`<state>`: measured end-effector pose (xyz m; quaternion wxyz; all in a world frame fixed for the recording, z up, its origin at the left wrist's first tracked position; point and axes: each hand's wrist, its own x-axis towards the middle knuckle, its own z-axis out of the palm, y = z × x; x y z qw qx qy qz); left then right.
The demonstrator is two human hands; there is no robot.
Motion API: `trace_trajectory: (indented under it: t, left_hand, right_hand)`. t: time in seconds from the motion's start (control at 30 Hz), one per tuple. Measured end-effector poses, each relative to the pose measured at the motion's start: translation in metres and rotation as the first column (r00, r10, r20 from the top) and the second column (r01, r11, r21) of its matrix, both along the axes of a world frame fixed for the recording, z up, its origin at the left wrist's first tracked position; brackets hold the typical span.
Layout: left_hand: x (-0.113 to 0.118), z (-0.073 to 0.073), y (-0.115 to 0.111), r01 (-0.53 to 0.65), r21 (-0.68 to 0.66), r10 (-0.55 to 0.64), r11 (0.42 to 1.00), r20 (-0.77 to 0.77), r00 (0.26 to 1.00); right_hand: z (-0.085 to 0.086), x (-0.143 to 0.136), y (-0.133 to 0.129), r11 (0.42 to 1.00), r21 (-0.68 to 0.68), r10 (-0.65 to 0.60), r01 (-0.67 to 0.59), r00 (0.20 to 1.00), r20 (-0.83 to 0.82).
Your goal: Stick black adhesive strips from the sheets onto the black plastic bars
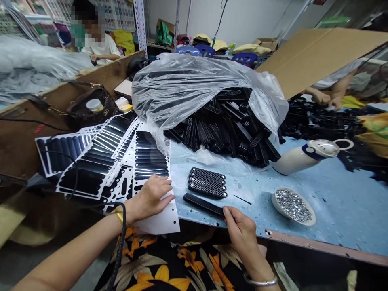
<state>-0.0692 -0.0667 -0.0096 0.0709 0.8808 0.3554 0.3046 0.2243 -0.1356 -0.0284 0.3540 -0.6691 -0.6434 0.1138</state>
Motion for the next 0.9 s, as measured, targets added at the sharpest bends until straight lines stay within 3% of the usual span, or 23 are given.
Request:
trace_trajectory:
  t: [0.1, 0.2, 0.33, 0.43, 0.6, 0.77, 0.83, 0.9]
  left_hand:
    - [-0.021, -0.002, -0.007, -0.144, 0.094, 0.134, 0.985, 0.107, 0.985]
    - [-0.043, -0.012, -0.015, -0.359, 0.133, 0.335, 0.924, 0.175, 0.926]
    - [-0.063, -0.03, -0.022, -0.529, 0.118, 0.509, 0.84, 0.164, 0.845]
    - [-0.066, -0.038, -0.031, -0.557, 0.106, 0.545, 0.823, 0.123, 0.829]
    - [-0.059, -0.04, -0.058, -0.518, -0.016, 0.519, 0.855, 0.049, 0.854]
    - [-0.06, -0.037, -0.081, -0.571, -0.144, 0.589, 0.808, 0.204, 0.782]
    - [-0.064, -0.037, -0.083, -0.56, -0.29, 0.63, 0.776, 0.298, 0.717]
    - [-0.068, -0.04, -0.08, -0.48, -0.498, 0.681, 0.722, 0.39, 0.62]
  right_hand:
    - [0.011, 0.002, 0.004, 0.996, 0.081, 0.015, -0.021, 0.997, 0.072]
    - [0.018, -0.011, 0.016, 0.987, 0.099, 0.115, -0.129, 0.984, 0.135]
    - [0.006, -0.036, 0.037, 0.96, 0.041, 0.26, -0.275, 0.94, 0.221]
    - [-0.008, -0.041, 0.046, 0.95, 0.051, 0.282, -0.309, 0.915, 0.287]
    - [-0.018, -0.025, 0.057, 0.924, 0.117, 0.293, -0.364, 0.87, 0.396]
    - [0.009, -0.02, 0.052, 0.901, 0.271, 0.216, -0.338, 0.892, 0.396]
    - [0.023, -0.027, 0.038, 0.879, 0.331, 0.218, -0.344, 0.906, 0.364]
    - [0.029, -0.041, 0.022, 0.867, 0.295, 0.309, -0.402, 0.897, 0.316]
